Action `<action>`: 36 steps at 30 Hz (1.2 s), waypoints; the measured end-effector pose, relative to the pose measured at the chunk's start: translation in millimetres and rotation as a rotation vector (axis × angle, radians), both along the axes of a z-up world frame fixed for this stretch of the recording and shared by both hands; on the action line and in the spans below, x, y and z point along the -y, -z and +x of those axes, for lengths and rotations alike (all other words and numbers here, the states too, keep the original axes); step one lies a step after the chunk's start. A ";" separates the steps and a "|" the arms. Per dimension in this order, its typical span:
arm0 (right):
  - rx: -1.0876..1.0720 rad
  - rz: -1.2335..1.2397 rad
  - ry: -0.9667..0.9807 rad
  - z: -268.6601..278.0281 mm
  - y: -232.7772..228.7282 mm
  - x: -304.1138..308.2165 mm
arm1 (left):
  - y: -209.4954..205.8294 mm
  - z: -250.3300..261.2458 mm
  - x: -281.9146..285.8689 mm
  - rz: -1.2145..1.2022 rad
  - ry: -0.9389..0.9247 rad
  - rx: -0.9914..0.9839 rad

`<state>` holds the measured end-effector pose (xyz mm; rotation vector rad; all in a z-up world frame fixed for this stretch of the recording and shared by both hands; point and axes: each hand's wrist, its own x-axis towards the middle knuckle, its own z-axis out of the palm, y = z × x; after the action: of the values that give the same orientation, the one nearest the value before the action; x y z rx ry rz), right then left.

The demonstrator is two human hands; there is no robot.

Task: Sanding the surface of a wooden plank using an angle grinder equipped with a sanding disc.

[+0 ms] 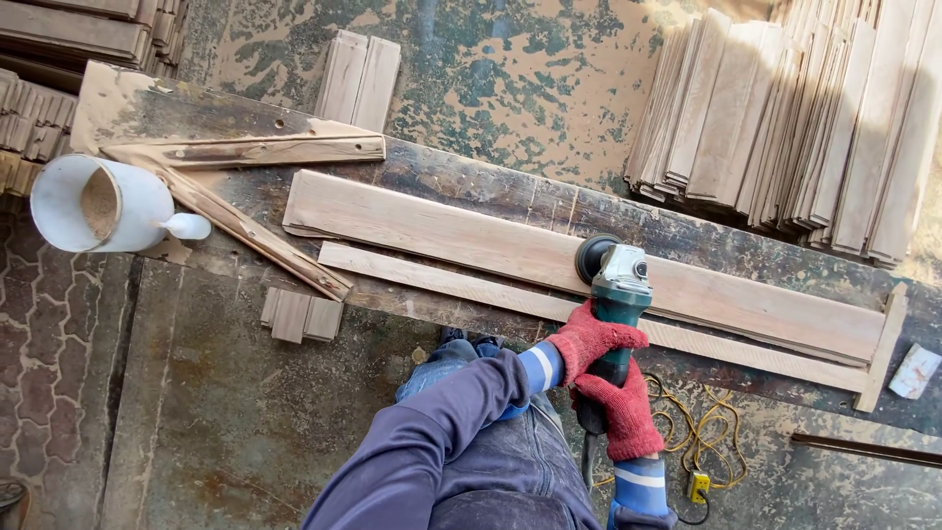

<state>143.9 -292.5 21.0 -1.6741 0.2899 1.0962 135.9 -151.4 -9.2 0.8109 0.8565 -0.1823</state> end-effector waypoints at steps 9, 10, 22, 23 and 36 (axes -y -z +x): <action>0.034 -0.055 -0.117 -13.8 -7.5 -23.7 | -14.4 -29.3 -21.7 -0.085 -0.130 -0.034; 0.024 -0.033 -0.131 -13.0 -7.0 -20.7 | -19.5 -29.7 -21.0 -0.082 -0.139 -0.065; -0.006 -0.015 0.002 47.3 18.1 58.7 | 5.0 43.4 55.5 -0.051 -0.085 -0.028; -0.008 -0.015 0.004 54.0 18.2 66.9 | 7.7 51.8 64.7 -0.050 -0.083 -0.030; -0.029 0.000 0.023 103.8 8.6 90.7 | 13.9 106.9 96.3 -0.020 -0.031 0.002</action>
<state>247.7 -383.2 12.4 -1.6523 0.3266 1.1044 242.8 -247.7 -23.1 0.7790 0.8638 -0.1623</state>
